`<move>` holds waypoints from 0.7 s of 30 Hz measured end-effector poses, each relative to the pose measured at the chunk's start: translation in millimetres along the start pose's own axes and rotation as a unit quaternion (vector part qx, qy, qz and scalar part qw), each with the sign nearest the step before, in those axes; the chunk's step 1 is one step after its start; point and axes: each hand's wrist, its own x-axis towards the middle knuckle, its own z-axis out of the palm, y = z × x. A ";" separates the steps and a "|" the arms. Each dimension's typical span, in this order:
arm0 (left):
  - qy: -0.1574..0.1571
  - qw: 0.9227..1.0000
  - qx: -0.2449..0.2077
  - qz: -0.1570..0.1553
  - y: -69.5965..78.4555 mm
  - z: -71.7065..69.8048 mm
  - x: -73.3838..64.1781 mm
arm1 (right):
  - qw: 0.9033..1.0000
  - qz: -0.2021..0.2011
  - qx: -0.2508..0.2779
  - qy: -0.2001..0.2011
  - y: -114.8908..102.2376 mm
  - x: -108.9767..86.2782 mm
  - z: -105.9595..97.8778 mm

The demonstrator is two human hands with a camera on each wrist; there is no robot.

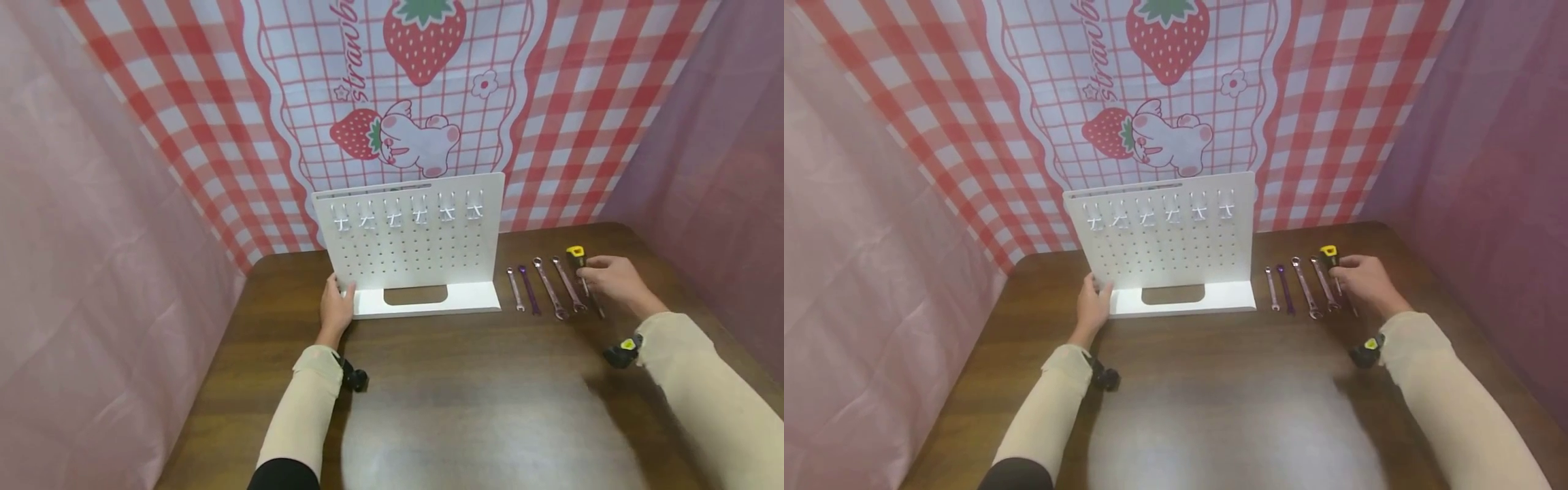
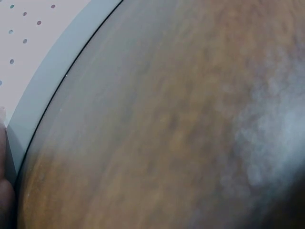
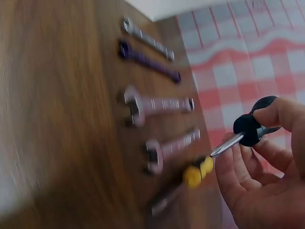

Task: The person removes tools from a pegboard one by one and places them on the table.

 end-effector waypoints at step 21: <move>-0.003 1.000 -0.001 0.005 -1.4 -1.1 0.0 | 0.985 0.172 0.004 0.005 55.9 14.5 -36.0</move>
